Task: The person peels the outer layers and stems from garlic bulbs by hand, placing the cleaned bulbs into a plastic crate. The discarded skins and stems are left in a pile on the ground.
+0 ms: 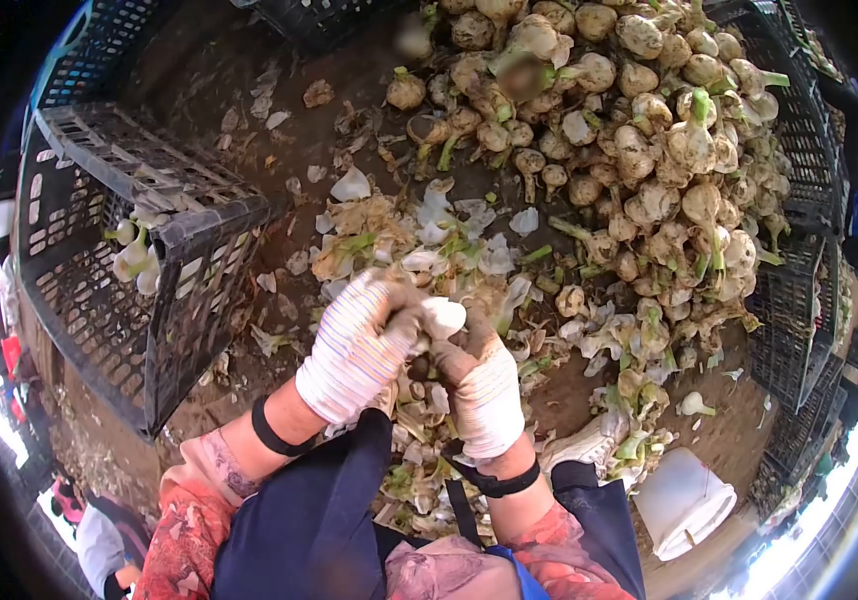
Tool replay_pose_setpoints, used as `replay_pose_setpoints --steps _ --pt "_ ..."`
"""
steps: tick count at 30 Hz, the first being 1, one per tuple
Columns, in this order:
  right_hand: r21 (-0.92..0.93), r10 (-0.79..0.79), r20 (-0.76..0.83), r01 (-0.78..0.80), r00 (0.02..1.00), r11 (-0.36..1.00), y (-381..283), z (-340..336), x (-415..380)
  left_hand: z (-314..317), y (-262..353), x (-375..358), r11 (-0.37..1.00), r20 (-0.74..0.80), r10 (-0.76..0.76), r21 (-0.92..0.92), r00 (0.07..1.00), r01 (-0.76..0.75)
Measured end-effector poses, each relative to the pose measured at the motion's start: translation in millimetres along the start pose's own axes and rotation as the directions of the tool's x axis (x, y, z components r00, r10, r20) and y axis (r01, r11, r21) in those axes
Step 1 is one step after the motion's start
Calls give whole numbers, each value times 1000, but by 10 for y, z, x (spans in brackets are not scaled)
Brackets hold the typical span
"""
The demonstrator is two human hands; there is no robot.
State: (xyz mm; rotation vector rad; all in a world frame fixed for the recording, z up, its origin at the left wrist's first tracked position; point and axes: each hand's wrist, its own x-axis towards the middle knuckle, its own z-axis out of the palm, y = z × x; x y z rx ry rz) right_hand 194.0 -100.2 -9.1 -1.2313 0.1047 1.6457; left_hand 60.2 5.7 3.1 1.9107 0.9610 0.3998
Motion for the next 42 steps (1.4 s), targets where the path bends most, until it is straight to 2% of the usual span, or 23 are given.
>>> replay_pose_setpoints --steps 2,6,9,11,12,14,16,18,19,21,23,24,26,28,30,31,32,34,36,37,38,40,42 --pt "96 8 90 -16 996 995 -78 51 -46 70 -192 20 779 -71 -412 -545 908 311" --pt "495 -2 262 -132 965 859 -27 -144 -138 -294 -297 204 646 -121 -720 -475 683 597" --pt "518 -22 276 -129 961 845 -7 -222 -111 -307 -321 77 694 8 -608 -480 794 536" --pt "346 15 241 -101 970 933 -82 -202 -139 -221 -236 40 771 123 -434 -462 892 439" --pt "64 -59 199 47 978 997 -95 -210 -130 -186 -182 26 703 257 -374 -548 891 453" --pt "-264 71 159 -27 985 964 -204 -170 -259 -159 29 28 800 407 -256 -421 877 428" --pt "-516 -117 272 247 955 820 -315 -170 -327 -140 96 83 767 505 -378 -298 776 568" --pt "-728 -312 276 410 909 550 -134 -592 -195 -171 114 175 653 437 -465 -418 770 632" --pt "-785 -425 62 308 903 538 -120 -723 -162 -287 166 281 617 333 -426 -573 841 539" --pt "-991 -680 35 115 733 73 -306 -1016 -76 -592 351 616 412 47 -290 -895 956 169" --pt "-984 -633 -179 -151 753 100 -495 -1227 72 -1001 619 926 435 -130 -239 -900 962 -13" --pt "-946 -502 -323 -280 802 161 -608 -1277 176 -1169 632 996 307 -77 -201 -952 976 -12" --pt "-880 -340 -461 -472 819 58 -671 -1289 394 -1157 475 1054 579 -226 -285 -815 932 -21" --pt "-860 -334 -499 -505 800 74 -528 -1419 493 -770 386 853 566 -50 -357 -806 933 173" --pt "-861 -487 -324 -40 811 507 -270 -1465 437 -175 315 523 631 279 -431 -587 858 507" --pt "-846 -477 -274 26 835 532 -313 -1130 284 75 90 358 553 372 -401 -630 837 545" --pt "-893 -610 -102 198 786 404 -94 -1103 304 231 89 297 593 480 -368 -539 797 598" --pt "-969 -651 224 235 725 -73 -103 -665 59 409 115 149 557 503 -320 -586 803 589" --pt "-932 -669 340 334 661 -143 -78 -349 -41 332 160 115 526 568 -431 -474 701 707" --pt "-919 -598 269 388 755 76 -156 -315 -138 262 147 97 478 549 -431 -534 716 697" --pt "-785 -774 273 598 571 164 -59 -378 -34 298 128 78 496 405 -357 -681 842 538" --pt "-270 -544 -233 484 806 832 -72 -281 -165 219 154 95 468 401 -340 -712 851 523" --pt "-110 -446 -275 433 852 895 -276 -213 -210 245 157 51 446 387 -336 -738 859 507"
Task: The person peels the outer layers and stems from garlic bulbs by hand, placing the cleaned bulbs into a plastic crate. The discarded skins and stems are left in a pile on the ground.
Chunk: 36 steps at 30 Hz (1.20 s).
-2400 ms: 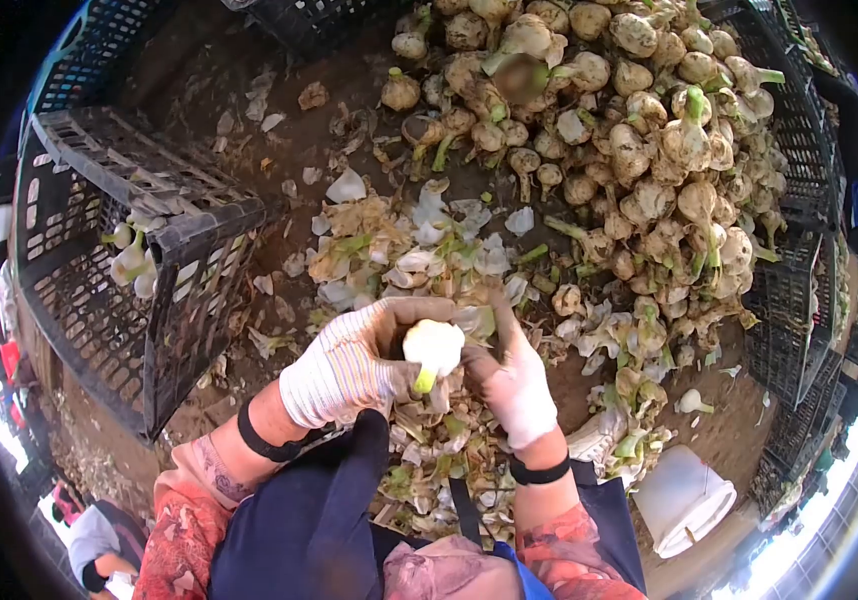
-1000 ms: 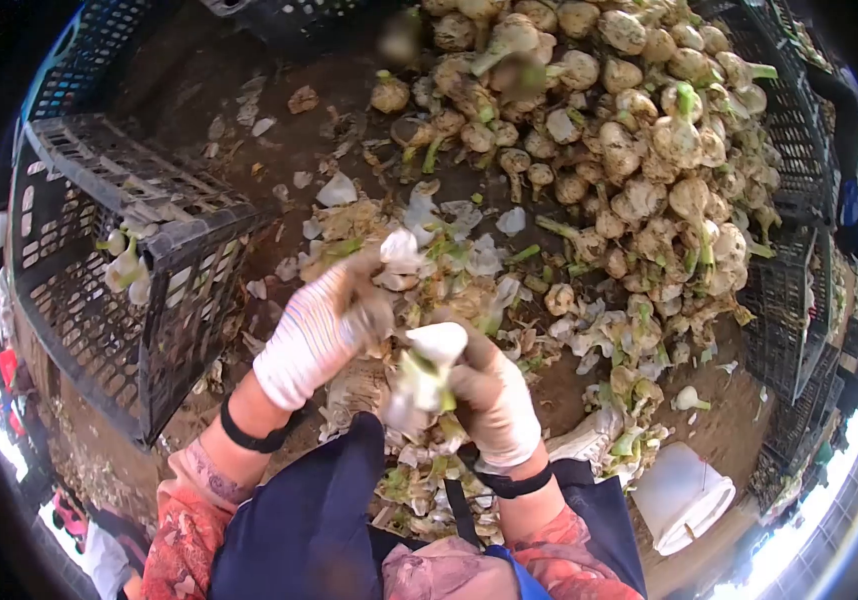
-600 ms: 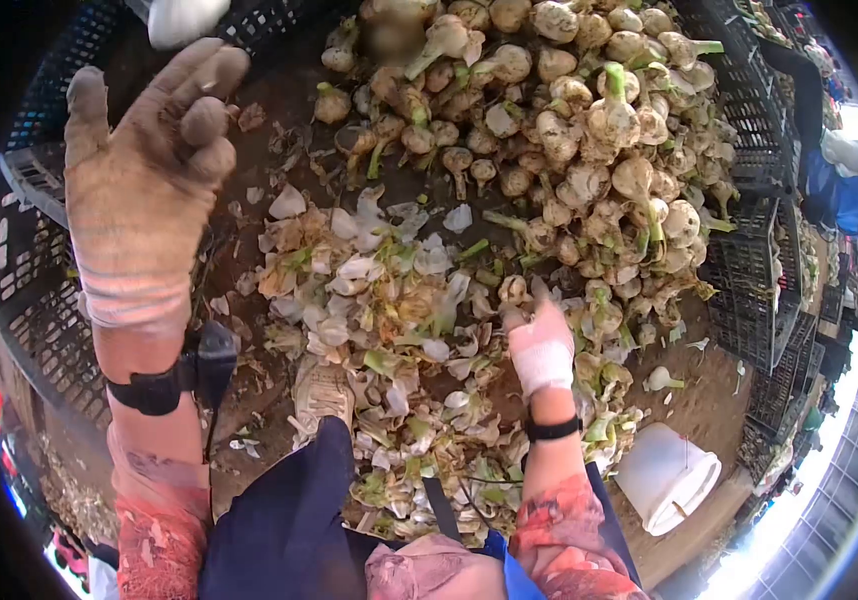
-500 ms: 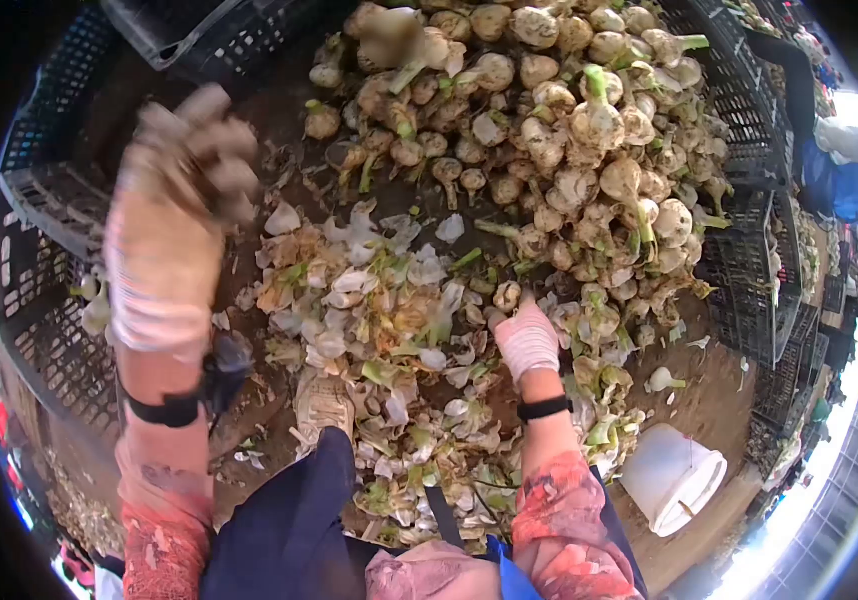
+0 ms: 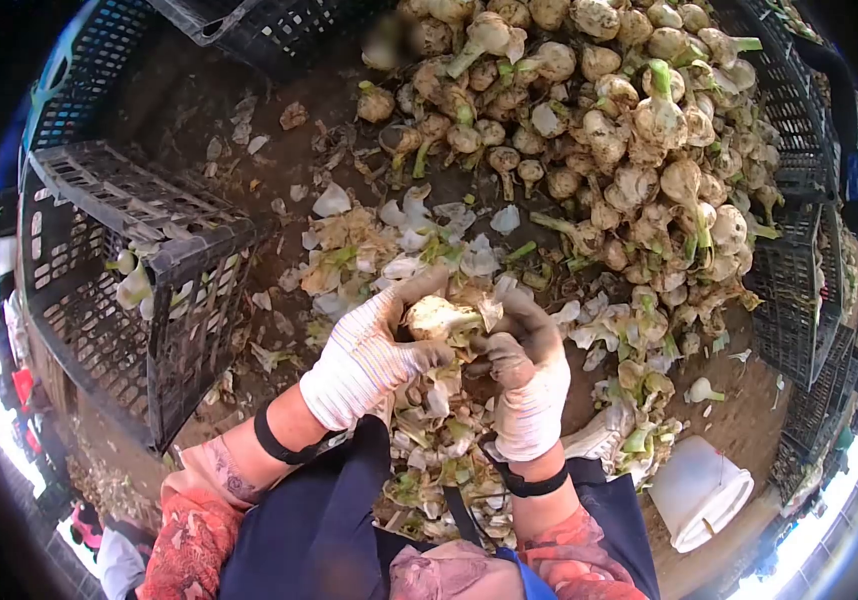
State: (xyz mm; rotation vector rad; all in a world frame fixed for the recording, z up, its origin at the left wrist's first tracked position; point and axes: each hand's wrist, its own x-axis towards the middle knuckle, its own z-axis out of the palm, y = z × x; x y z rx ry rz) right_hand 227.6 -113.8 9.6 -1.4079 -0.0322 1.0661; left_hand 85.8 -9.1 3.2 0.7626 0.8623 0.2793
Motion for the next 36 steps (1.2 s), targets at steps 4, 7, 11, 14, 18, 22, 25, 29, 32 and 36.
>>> replay_pose_setpoints --steps 4,7,11,14,18,22,25,29,32,36 --pt "24 200 266 -213 943 977 -2 72 8 52 -26 -4 961 24 91 261 996 -94" --pt "95 229 249 -259 941 961 -62 137 23 6 6 -34 746 108 241 615 965 -255" --pt "25 298 280 -317 913 948 -80 84 18 -22 88 -54 552 193 257 775 947 -308" --pt "-24 289 326 -298 900 954 -118 43 28 -32 21 -64 673 150 220 692 964 -261" --pt "-17 251 423 -269 871 963 -85 -10 34 3 64 -96 807 147 173 545 974 -226" --pt "-72 347 402 -348 847 935 -100 -91 19 21 102 -121 994 55 -56 96 997 50" --pt "20 393 324 -421 861 907 -37 -56 23 21 109 -131 996 60 -71 51 996 68" --pt "-69 210 333 -199 919 978 103 -48 10 25 336 -153 975 86 -221 50 971 217" --pt "-169 19 373 48 928 985 150 -60 33 58 359 -102 953 136 -283 -71 949 295" --pt "-36 191 290 -188 938 981 87 -47 35 18 233 -164 983 -90 -99 144 991 112"
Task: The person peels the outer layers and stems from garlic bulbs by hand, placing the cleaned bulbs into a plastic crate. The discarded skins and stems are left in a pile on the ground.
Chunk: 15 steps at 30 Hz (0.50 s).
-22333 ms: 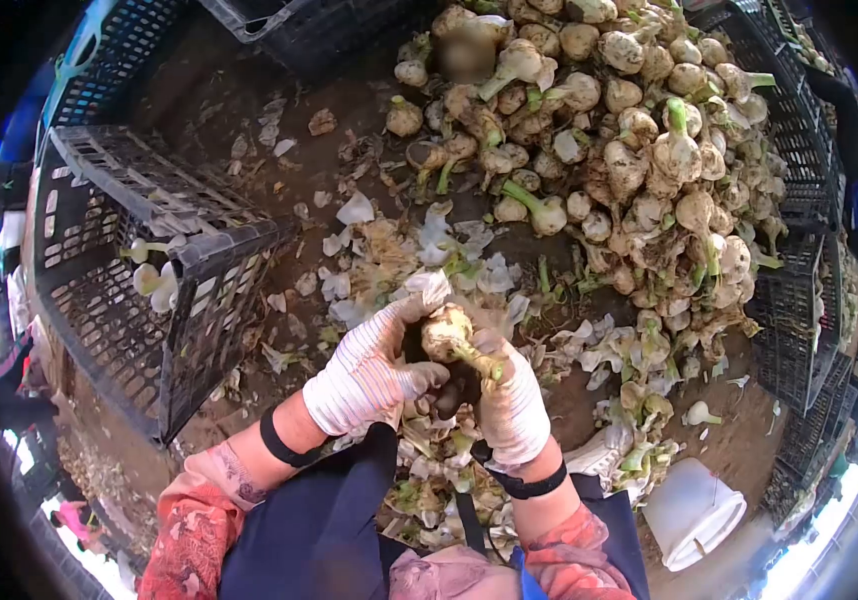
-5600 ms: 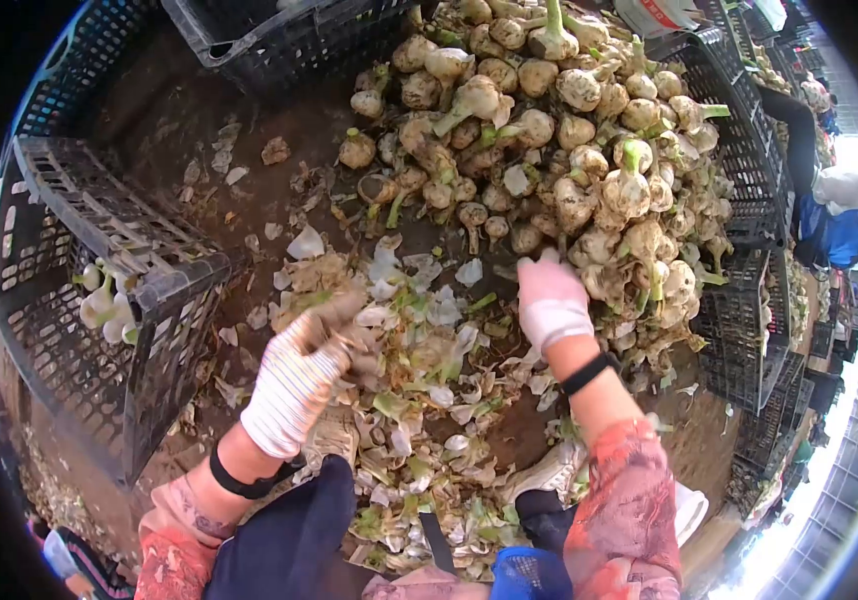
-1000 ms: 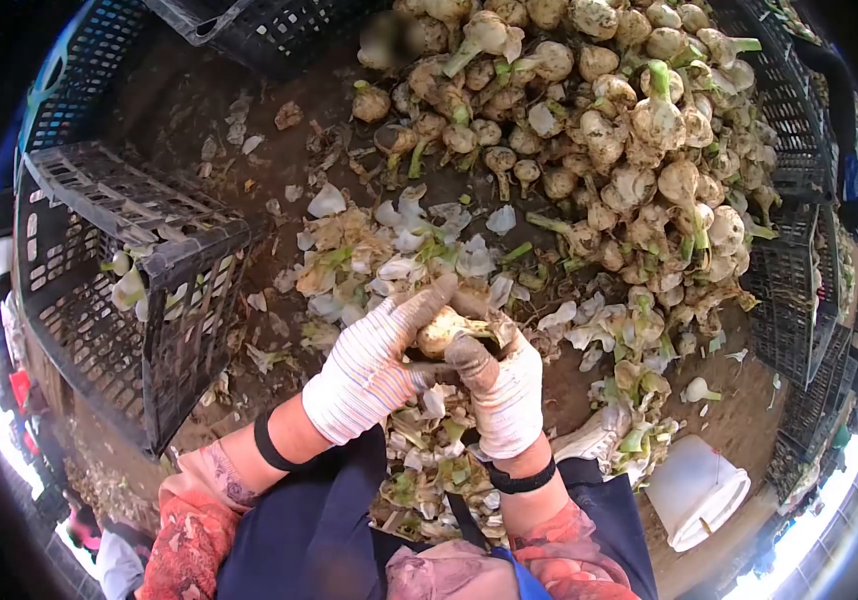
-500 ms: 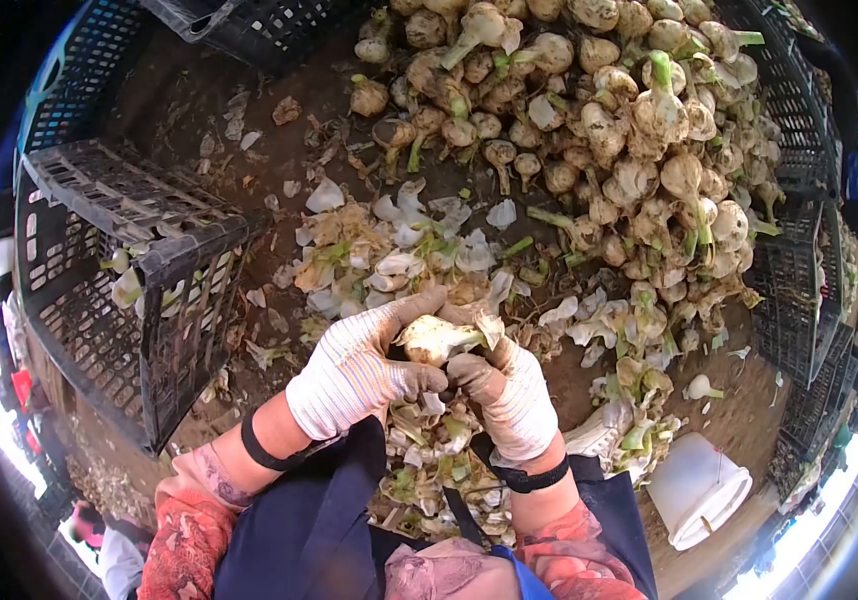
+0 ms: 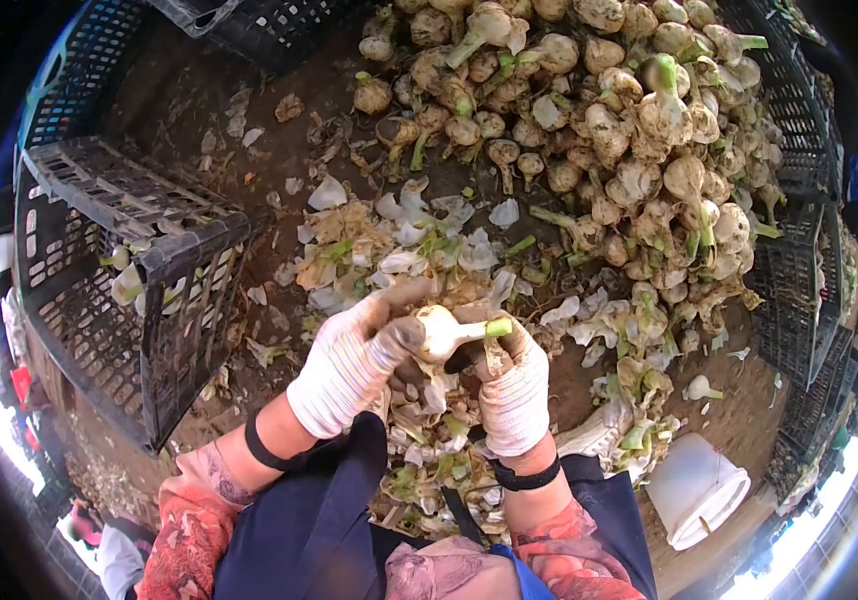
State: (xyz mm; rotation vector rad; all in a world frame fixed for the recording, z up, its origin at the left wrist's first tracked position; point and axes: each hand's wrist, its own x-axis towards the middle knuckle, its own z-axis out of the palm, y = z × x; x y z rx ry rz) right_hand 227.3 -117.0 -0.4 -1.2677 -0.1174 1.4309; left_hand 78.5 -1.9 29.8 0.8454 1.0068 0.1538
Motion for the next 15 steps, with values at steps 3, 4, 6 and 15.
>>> replay_pose_setpoints --steps 3,4,6,15 --pt "-430 -342 31 321 939 844 -15 16 29 91 -51 -50 997 17 77 18 997 -77" --pt "-429 -339 33 320 940 845 -24 9 29 88 -90 -47 990 21 94 107 995 -96" --pt "-539 -363 108 361 926 761 -69 -7 27 -50 -79 -25 970 50 76 227 996 -86" --pt "-377 -161 -115 107 980 920 178 -135 197 -87 -71 -23 994 223 39 -108 974 -15"
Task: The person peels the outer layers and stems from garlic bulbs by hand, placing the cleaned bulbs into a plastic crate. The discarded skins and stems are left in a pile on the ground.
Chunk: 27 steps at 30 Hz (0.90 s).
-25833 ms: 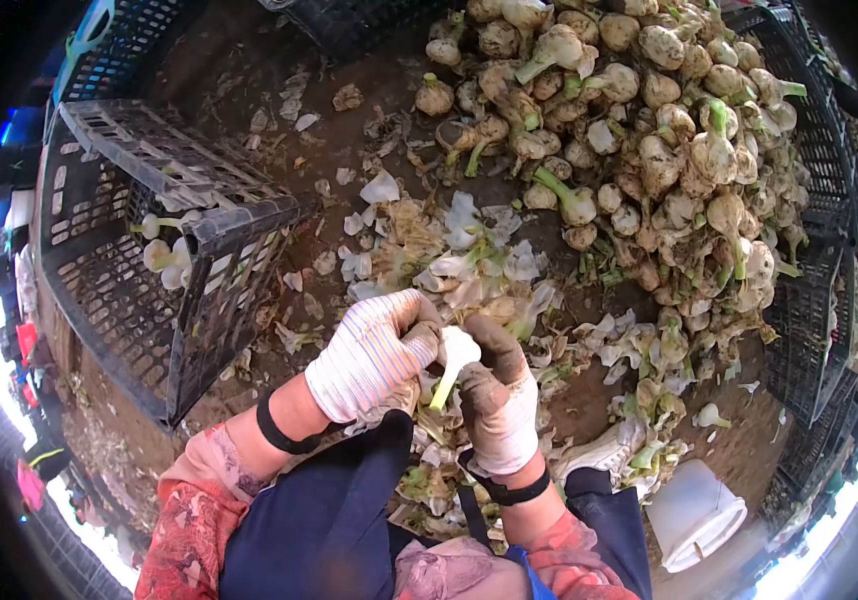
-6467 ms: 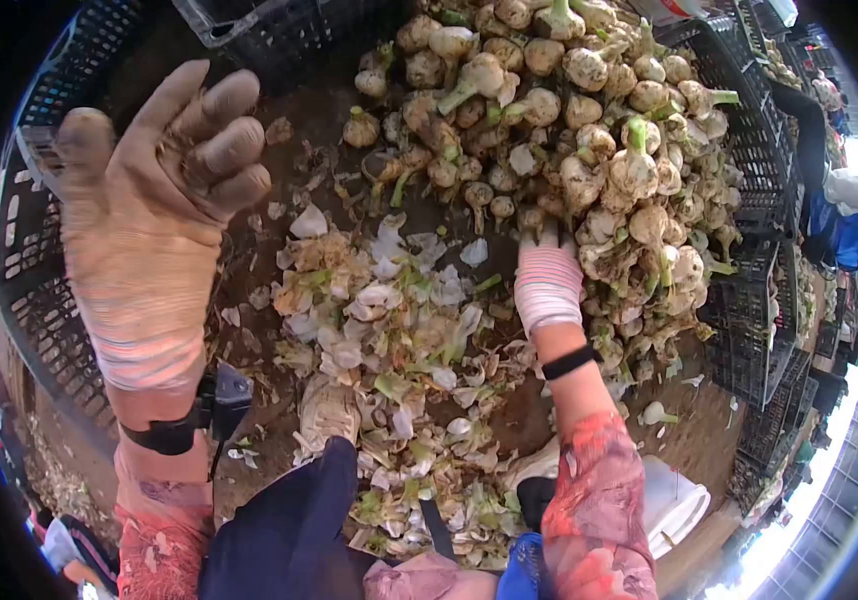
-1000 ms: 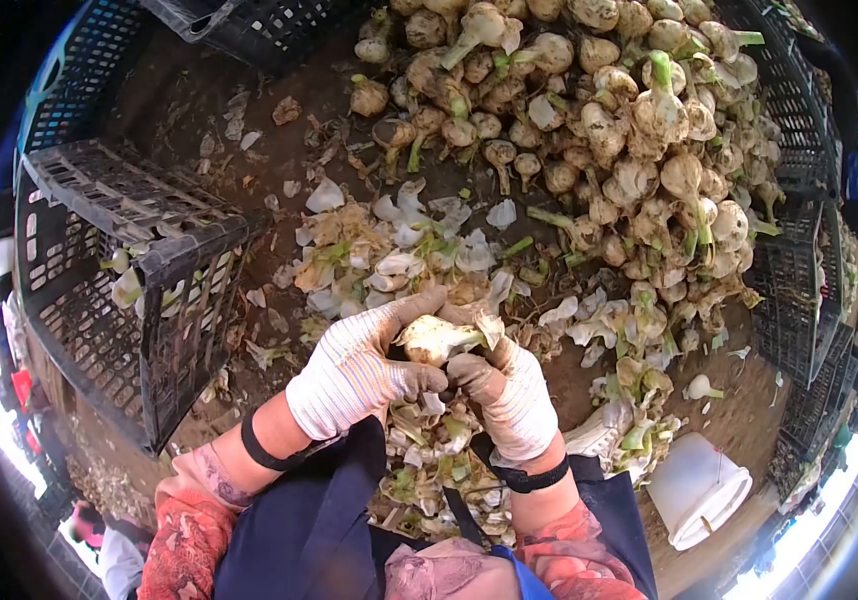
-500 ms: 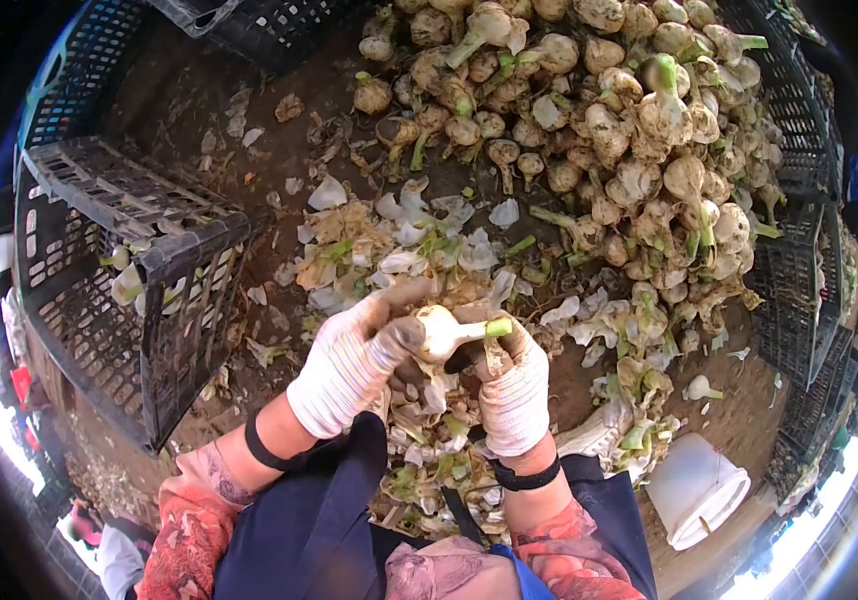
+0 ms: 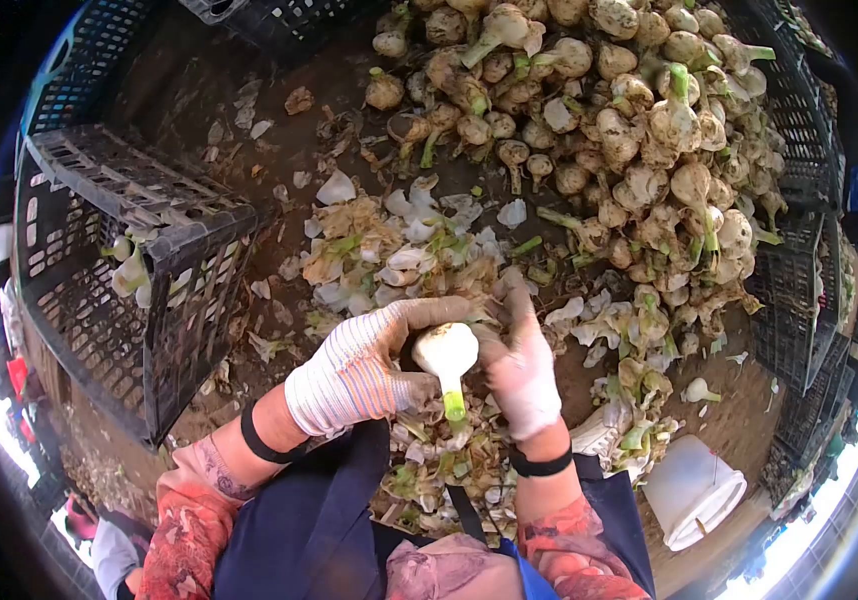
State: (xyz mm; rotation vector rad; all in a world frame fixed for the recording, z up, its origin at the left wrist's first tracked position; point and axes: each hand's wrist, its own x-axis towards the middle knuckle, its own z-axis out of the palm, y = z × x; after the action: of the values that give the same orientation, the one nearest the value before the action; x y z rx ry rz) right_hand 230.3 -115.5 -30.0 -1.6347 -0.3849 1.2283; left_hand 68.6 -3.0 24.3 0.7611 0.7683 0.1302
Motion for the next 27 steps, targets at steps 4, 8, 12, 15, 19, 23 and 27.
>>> replay_pose_setpoints --steps 4,8,12,15,19,23,27 --pt "330 145 310 -249 940 911 -277 -54 -217 -48 11 86 692 93 364 639 927 -336" --pt "314 146 220 -212 965 925 -400 26 -239 24 43 -2 514 -13 351 839 936 -180" --pt "189 20 148 -49 989 981 -332 53 -262 -49 62 -5 466 109 438 822 892 -329" --pt "11 -107 122 107 987 994 -242 54 -273 22 88 22 463 62 419 844 906 -272" --pt "-247 -305 134 330 943 911 -248 82 -240 -5 56 57 241 171 486 916 857 -320" --pt "-84 -153 120 164 981 983 -236 147 -260 -9 36 98 221 119 501 940 857 -260" --pt "290 48 165 -95 985 952 -272 147 -300 -87 -118 131 629 -138 414 758 900 -173"
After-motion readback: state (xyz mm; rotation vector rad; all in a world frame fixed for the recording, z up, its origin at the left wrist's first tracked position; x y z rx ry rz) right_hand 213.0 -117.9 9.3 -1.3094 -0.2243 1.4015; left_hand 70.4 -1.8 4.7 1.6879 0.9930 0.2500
